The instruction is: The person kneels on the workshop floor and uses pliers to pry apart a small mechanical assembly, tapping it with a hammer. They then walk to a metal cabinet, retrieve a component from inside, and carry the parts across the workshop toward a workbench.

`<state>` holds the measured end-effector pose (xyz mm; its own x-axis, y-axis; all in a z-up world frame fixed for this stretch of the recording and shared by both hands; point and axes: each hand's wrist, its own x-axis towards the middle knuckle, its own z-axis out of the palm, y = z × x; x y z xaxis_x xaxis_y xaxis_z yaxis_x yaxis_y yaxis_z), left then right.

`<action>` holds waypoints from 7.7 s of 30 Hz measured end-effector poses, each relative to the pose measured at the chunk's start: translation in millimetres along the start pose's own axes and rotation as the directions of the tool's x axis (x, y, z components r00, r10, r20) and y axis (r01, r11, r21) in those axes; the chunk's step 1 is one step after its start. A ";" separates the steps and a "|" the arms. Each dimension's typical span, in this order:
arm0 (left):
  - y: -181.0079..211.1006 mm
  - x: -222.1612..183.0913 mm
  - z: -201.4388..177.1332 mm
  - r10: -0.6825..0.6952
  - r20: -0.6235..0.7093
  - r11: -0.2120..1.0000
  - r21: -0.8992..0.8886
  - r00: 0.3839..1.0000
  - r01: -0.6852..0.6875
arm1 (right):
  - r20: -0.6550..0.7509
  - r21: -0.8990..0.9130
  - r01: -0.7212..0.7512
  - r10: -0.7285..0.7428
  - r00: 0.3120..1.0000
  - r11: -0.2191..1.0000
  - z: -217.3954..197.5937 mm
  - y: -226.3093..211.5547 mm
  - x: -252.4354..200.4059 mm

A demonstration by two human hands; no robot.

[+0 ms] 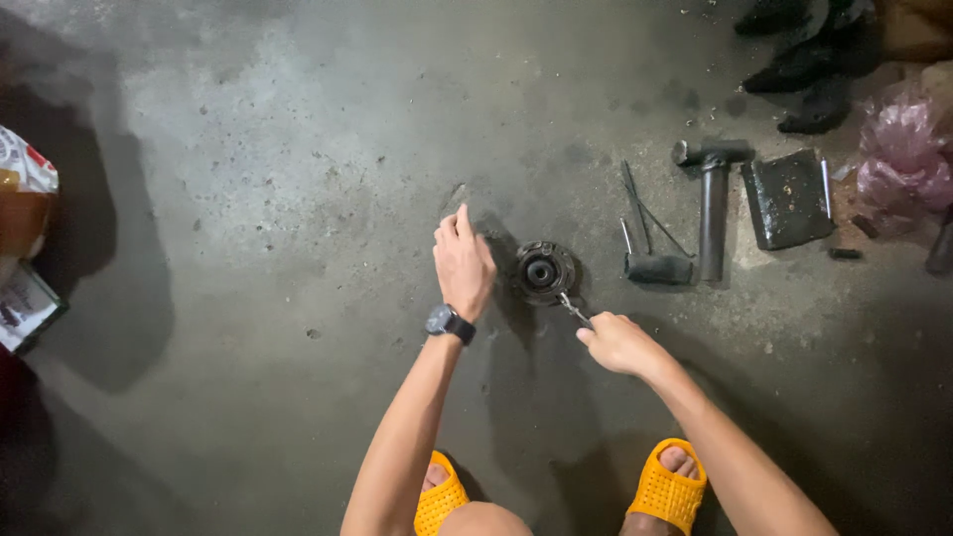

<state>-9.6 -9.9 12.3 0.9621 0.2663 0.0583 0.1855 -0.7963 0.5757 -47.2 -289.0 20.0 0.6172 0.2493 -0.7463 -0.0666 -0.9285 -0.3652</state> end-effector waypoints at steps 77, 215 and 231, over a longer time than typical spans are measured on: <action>45.3 -44.6 4.5 0.290 0.086 0.955 -0.084 0.953 -0.283 | -0.399 0.558 0.173 0.079 0.913 0.811 -89.6 -30.7 -67.8; -21.1 14.0 -17.2 -0.264 -0.022 0.890 -0.391 0.964 0.235 | -0.494 0.290 0.138 0.024 0.869 0.947 -60.5 -29.2 -40.4; 37.1 -77.4 -9.8 0.244 0.118 0.967 -0.109 0.963 -0.232 | -0.692 0.181 0.510 -0.259 0.674 0.841 -43.5 -89.0 -121.0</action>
<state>-79.2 -54.7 37.1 0.9950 -0.0023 0.1003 -0.0654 -0.7723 0.6318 -81.9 -248.5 166.9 0.9756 0.2183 -0.0227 0.1168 -0.6040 -0.7884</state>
